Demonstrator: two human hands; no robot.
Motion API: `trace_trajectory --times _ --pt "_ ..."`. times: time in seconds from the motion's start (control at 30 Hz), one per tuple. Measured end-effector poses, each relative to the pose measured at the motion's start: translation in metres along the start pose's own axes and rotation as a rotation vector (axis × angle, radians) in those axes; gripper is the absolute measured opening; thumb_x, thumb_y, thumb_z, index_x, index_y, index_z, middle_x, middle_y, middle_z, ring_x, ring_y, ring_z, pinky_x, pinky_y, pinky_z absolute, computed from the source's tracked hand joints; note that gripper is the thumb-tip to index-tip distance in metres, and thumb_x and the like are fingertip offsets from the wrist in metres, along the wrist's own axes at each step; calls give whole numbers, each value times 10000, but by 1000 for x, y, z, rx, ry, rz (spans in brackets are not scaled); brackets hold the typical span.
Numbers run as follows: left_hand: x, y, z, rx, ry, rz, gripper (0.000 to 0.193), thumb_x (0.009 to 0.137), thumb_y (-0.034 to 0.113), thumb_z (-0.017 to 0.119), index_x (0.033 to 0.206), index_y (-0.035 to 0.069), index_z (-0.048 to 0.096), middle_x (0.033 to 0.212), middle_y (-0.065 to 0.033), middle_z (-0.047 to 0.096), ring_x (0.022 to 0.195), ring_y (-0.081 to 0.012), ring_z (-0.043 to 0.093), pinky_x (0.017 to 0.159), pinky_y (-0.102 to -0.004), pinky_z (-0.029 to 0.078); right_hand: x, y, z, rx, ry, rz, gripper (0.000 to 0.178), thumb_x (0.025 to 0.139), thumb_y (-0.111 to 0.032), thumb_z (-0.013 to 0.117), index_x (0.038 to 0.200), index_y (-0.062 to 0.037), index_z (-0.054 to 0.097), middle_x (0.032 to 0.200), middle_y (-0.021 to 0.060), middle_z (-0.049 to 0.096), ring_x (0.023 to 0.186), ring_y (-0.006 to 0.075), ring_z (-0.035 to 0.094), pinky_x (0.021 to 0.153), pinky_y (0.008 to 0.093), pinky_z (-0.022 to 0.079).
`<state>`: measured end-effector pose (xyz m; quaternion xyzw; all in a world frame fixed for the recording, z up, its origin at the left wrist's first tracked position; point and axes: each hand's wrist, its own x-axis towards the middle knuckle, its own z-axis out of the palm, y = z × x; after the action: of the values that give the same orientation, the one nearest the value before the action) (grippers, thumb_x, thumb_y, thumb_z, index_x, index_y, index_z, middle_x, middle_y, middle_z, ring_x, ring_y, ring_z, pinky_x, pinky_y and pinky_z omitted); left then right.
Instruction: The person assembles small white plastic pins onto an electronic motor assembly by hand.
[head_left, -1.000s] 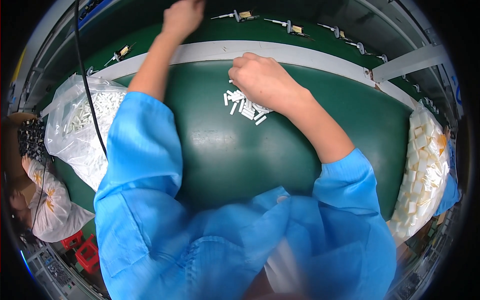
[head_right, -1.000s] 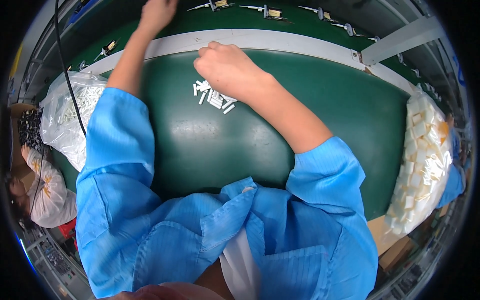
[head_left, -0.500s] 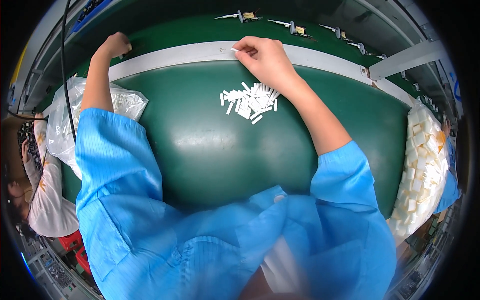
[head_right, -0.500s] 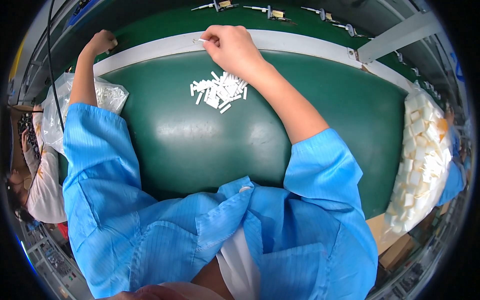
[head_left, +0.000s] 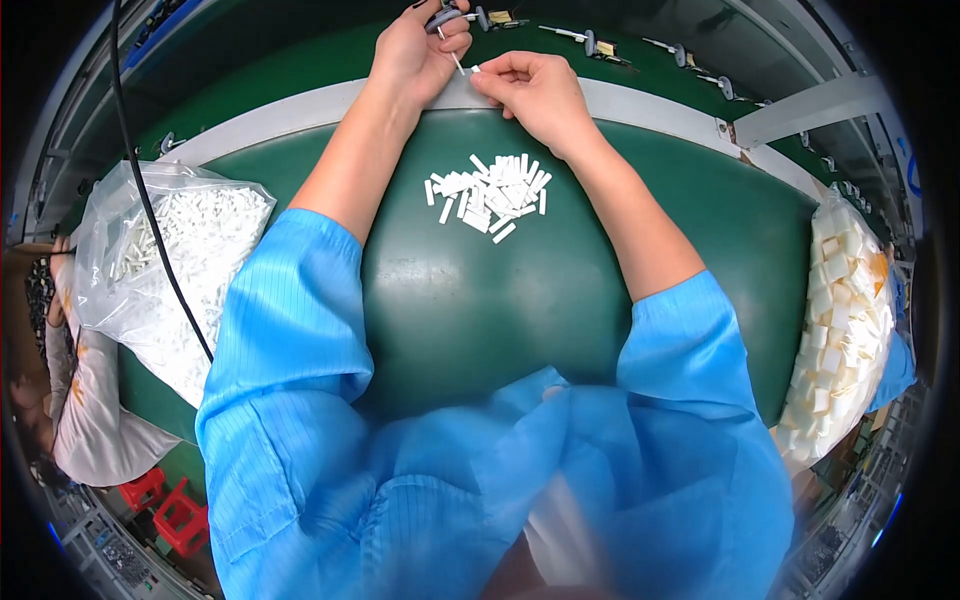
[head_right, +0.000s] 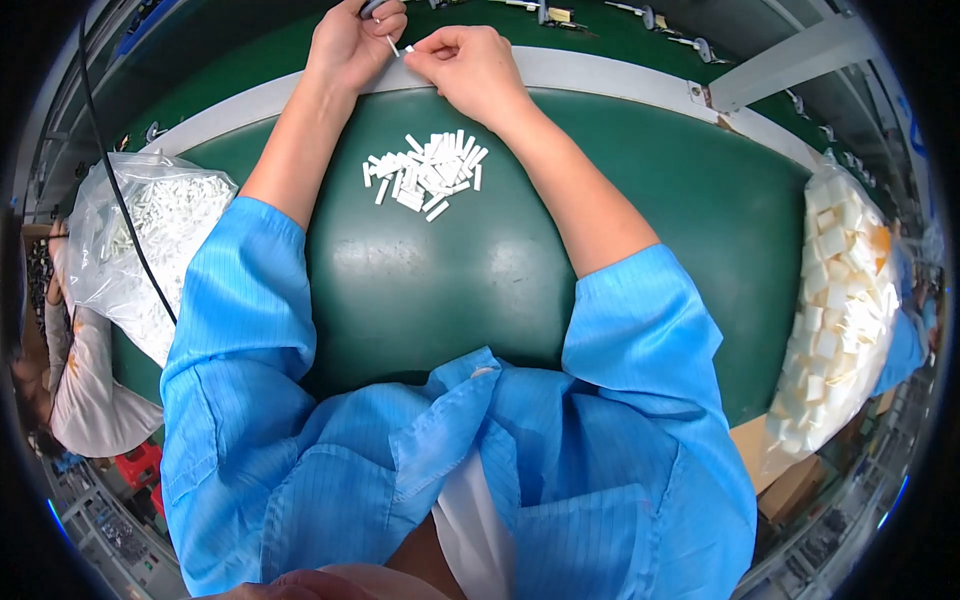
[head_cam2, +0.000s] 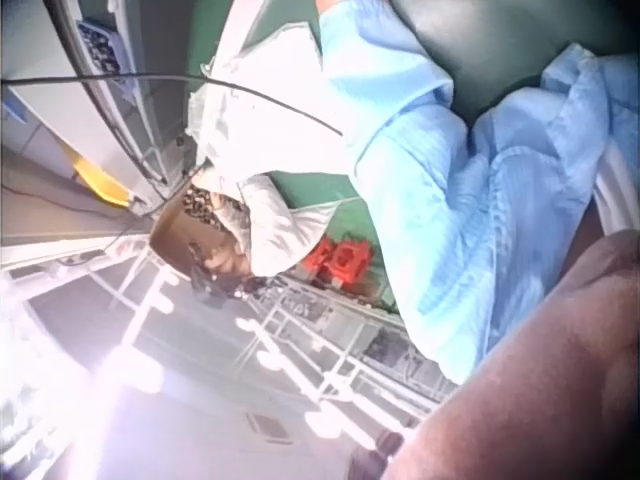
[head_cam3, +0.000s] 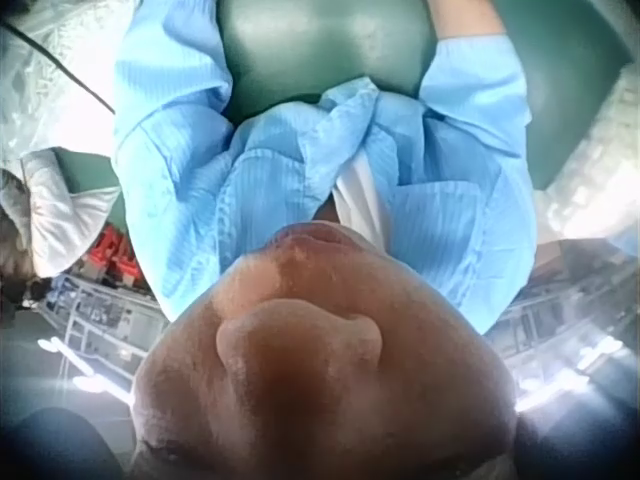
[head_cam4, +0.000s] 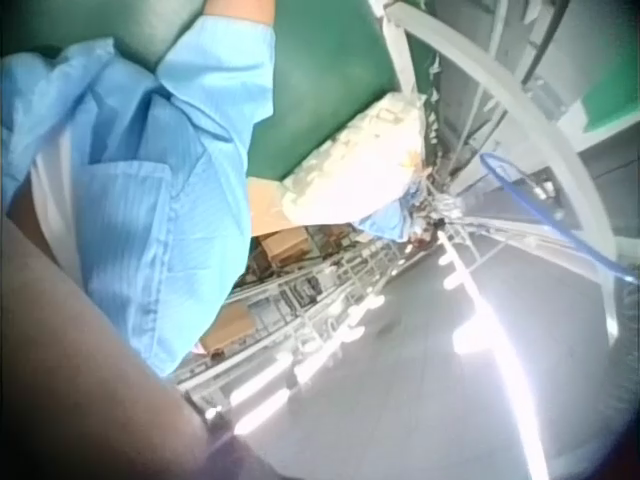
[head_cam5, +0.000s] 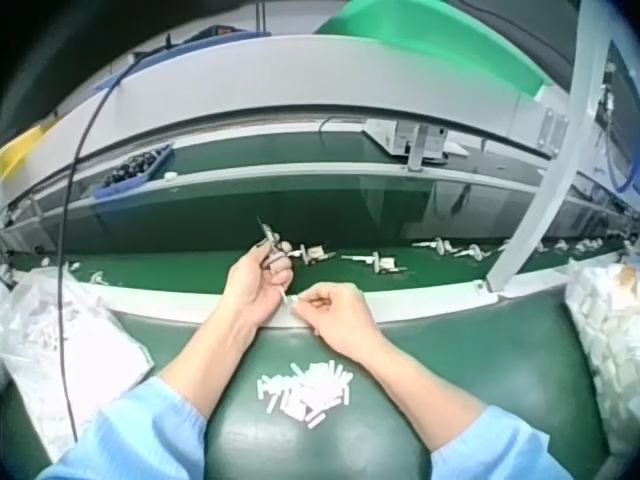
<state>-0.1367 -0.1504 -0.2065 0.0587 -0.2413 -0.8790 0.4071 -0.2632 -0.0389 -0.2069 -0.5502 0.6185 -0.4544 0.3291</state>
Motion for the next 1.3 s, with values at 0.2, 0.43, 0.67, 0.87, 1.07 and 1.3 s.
trace_trajectory --times 0.2,0.43,0.67,0.87,1.07,1.3 --pt "-3 -7 9 -14 267 97 113 981 124 401 968 38 474 835 -87 532 581 -118 425 465 -220 342 -2 3 1 -53 -7 -39 237 762 -229 720 877 -22 711 766 88 697 701 155 660 677 269 514" --pt "-3 -8 9 44 259 117 111 984 126 397 973 43 471 829 -85 539 581 -118 439 462 -218 344 -2 5 1 -8 -28 -31 239 767 -221 724 893 -18 711 747 69 689 674 120 637 654 255 510" --pt "-2 -9 6 51 234 136 105 983 129 405 975 50 474 830 -85 545 577 -115 441 462 -219 347 0 3 -3 70 -73 7 241 762 -220 736 889 -17 711 734 45 679 586 94 601 564 222 490" --pt "-5 -11 10 59 246 138 100 982 130 411 982 55 477 838 -84 549 579 -115 438 463 -217 340 0 1 -2 100 -88 41 218 770 -194 732 880 -8 708 735 44 679 593 92 597 570 220 492" --pt "-12 -38 26 228 272 187 126 987 150 403 1040 64 477 941 -99 593 762 -162 560 634 -272 443 8 13 -7 424 35 39 181 814 -157 700 901 2 696 750 44 666 634 81 581 602 215 481" --pt "-17 -49 28 264 391 221 200 1003 168 354 1128 56 462 1103 -125 607 1051 -226 586 860 -359 469 -6 -12 -4 92 250 -136 203 842 -164 689 936 16 689 739 34 663 638 79 604 607 224 500"
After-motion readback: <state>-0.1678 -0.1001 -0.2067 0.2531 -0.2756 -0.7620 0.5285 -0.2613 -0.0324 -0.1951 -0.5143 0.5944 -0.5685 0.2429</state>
